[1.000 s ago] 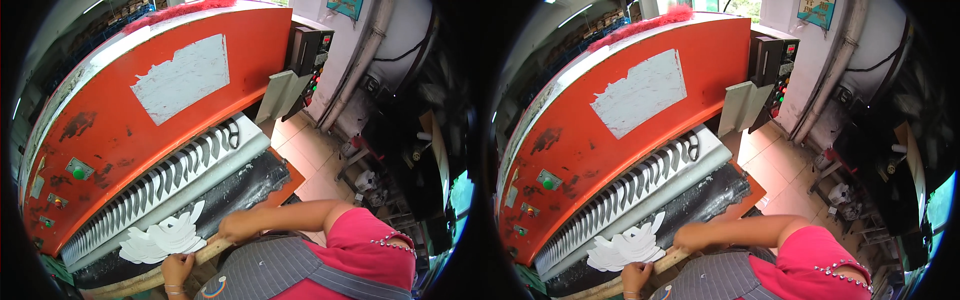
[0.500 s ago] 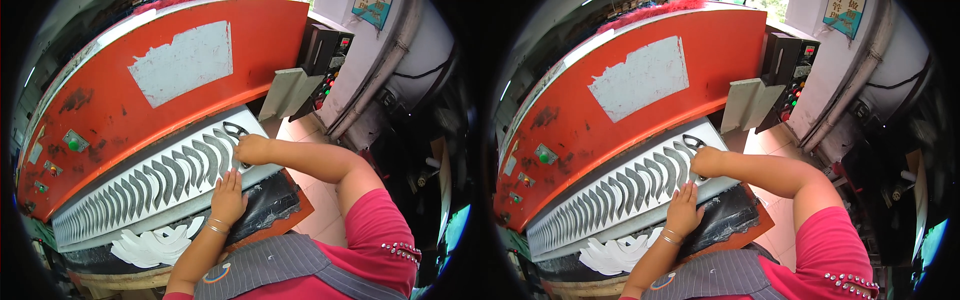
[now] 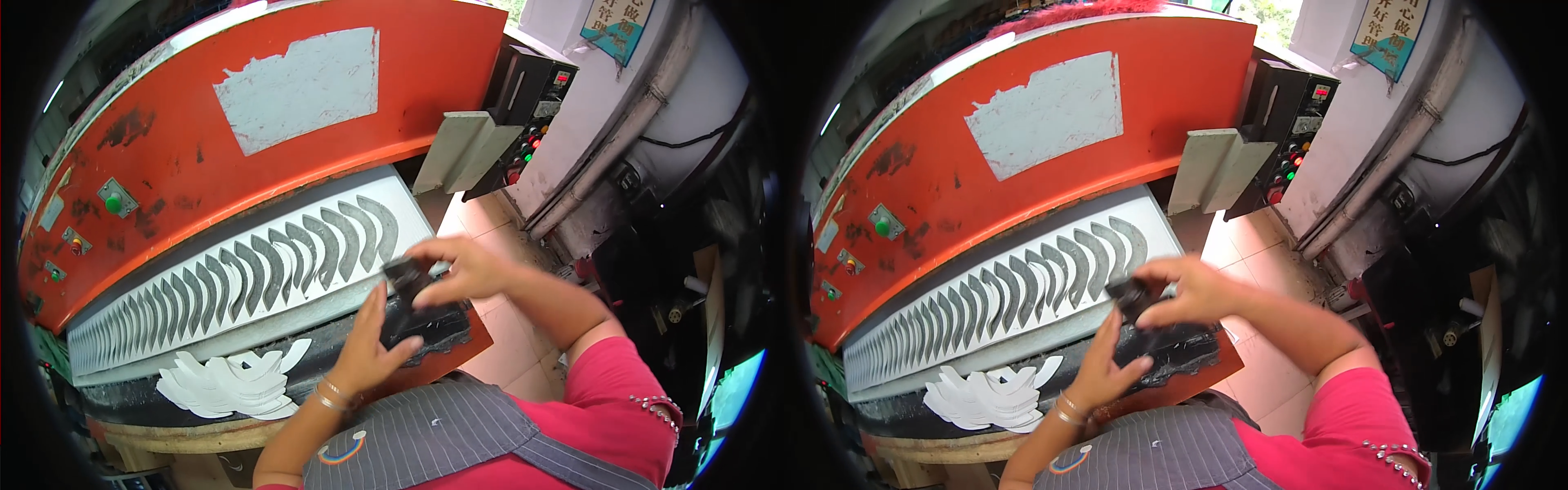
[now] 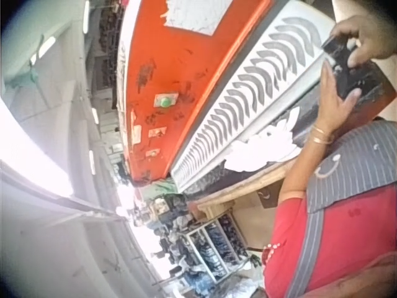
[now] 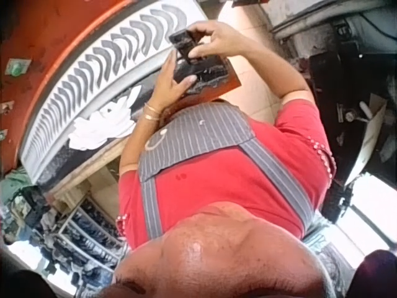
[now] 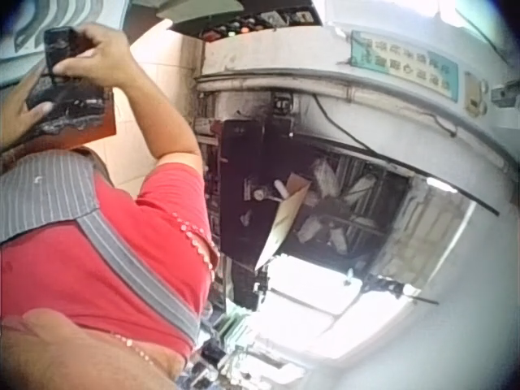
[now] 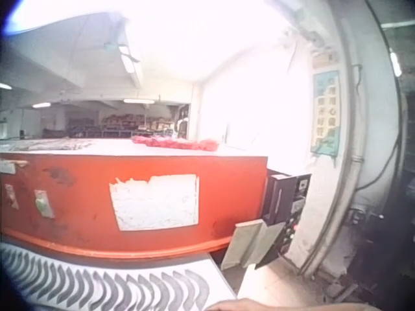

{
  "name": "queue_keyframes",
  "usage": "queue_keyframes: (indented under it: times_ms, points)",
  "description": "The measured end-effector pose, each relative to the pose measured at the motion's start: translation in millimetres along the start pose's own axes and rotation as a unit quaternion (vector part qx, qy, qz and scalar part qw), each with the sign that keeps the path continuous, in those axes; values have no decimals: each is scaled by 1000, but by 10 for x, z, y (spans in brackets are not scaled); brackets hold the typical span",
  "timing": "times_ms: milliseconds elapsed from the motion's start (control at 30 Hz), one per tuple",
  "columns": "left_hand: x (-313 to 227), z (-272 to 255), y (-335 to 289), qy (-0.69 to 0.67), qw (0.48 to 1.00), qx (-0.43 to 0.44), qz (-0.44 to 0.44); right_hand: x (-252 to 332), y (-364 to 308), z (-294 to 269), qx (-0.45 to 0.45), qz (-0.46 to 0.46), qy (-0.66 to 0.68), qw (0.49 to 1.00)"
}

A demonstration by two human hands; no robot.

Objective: Operating a die cutting machine to cut out shoe components from material sheets.

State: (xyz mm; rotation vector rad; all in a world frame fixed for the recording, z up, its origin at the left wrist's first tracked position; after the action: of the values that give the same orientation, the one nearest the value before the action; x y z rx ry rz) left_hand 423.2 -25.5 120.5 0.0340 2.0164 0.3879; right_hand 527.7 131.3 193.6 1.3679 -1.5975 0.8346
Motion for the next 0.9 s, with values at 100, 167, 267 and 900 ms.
queue_keyframes:
  times_ms: [100, 167, 267, 900]
  points:
    - [96, 8, -344, -241, 961, -24, -135, -204, -57, 616, -25, -50, 14, 998]
    - [54, -87, -536, -278, 943, -55, -173, -345, -62, 847, 17, -114, 37, 993]
    - [55, -180, -858, -243, 946, -27, -214, -579, -115, 1180, 85, -183, 76, 976]
    - [539, -20, -1574, -91, 980, -21, -174, -613, -129, 1891, 200, -99, 90, 970]
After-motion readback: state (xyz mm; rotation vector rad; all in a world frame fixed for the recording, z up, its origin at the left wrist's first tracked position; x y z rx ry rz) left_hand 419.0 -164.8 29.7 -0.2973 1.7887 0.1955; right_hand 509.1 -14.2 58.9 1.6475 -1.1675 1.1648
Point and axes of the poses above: each hand's wrist, its own y-axis towards the middle knuckle, its own z-axis out of the palm, x = y × z, the point moved 4 cm from there along y, towards the middle knuckle, and after that the axes turned 5 degrees about x, right-handed, at the moved point
